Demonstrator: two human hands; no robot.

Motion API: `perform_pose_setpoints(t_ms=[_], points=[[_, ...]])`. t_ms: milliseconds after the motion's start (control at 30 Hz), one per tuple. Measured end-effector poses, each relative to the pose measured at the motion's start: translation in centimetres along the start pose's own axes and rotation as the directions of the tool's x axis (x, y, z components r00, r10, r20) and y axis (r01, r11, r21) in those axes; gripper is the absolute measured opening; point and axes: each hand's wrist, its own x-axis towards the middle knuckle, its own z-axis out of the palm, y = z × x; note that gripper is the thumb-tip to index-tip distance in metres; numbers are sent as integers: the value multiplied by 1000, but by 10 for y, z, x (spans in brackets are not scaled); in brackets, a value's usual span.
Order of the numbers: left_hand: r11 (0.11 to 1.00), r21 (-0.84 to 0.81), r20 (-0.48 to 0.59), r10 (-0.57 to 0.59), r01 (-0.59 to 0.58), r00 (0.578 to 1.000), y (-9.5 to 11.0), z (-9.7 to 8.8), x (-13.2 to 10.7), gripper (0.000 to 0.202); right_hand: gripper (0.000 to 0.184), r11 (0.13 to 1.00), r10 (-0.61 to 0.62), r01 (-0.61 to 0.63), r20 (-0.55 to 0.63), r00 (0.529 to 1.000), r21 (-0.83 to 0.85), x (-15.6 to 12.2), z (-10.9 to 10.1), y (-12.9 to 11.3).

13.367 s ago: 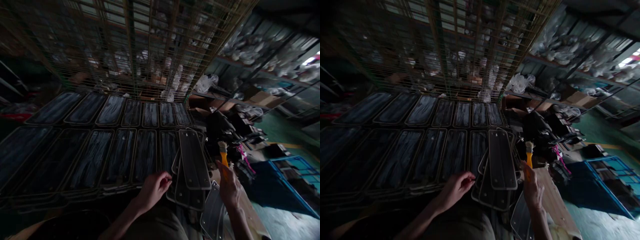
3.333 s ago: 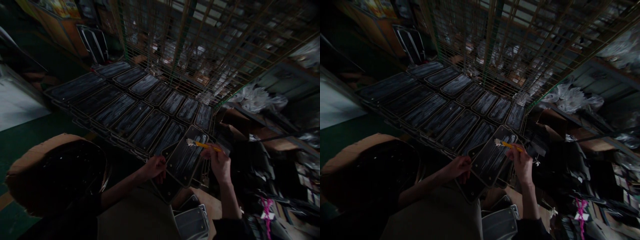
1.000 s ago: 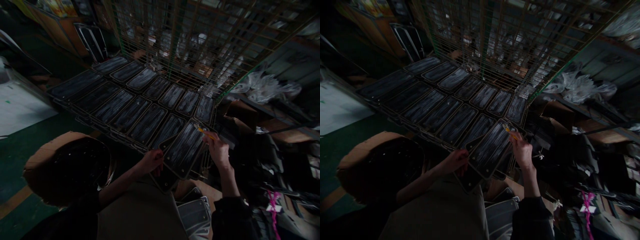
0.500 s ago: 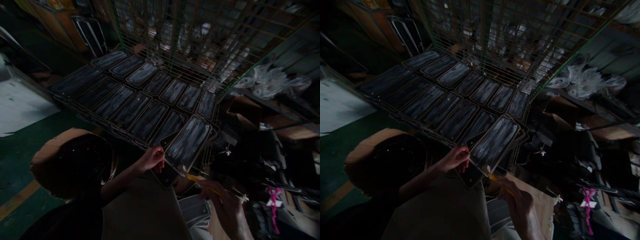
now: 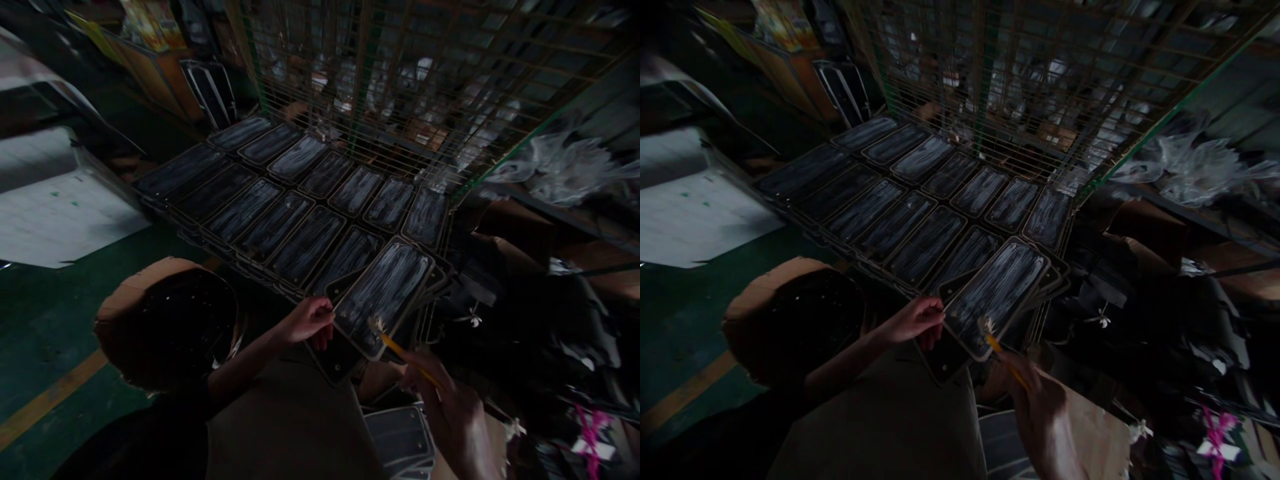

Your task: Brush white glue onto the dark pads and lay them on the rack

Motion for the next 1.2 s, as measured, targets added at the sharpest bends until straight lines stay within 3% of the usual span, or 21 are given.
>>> perform_pose_setpoints(t_ms=[100, 200, 300, 400, 500, 633, 733, 867, 967, 1100, 1200], points=[[1000, -7, 4, 8, -8, 1000, -4, -1, 1, 39, 24, 990, -10, 6, 31, 999, 142, 0, 8, -13], [999, -9, -6, 38, -38, 999, -12, -3, 4, 40, 21, 948, 68, -74, 29, 997, 311, 14, 20, -13], [998, 14, -15, 64, -63, 998, -16, -2, 6, 39, 21, 896, 155, -134, -17, 988, 423, 36, 30, 4], [996, 50, -19, 76, -75, 997, -15, 0, 6, 38, 23, 895, 223, -136, -162, 961, 425, 60, 32, 30], [994, 74, -25, 85, -83, 996, -9, 3, 6, 39, 28, 920, 258, -117, -351, 900, 374, 78, 26, 50], [994, 97, -37, 46, -42, 998, -6, 5, 8, 41, 31, 964, 255, -154, -595, 762, 215, 83, 16, 59], [995, 102, -46, 24, -19, 999, -7, 5, 11, 43, 30, 977, 213, -149, -681, 701, 152, 80, 10, 64], [994, 106, -55, 22, -16, 998, -8, 4, 13, 43, 32, 987, 145, -157, -669, 729, 42, 87, 7, 83], [997, 70, -66, 21, -16, 998, -5, 6, 12, 42, 33, 983, 153, -180, -595, 789, 14, 89, 9, 92], [999, -35, -79, 35, -38, 996, 1, 10, 11, 40, 32, 980, 191, -192, -451, 872, 42, 68, 8, 75], [994, -99, -86, 46, -55, 995, 3, 12, 9, 41, 31, 963, 268, -228, -427, 864, 141, 54, -2, 59]])
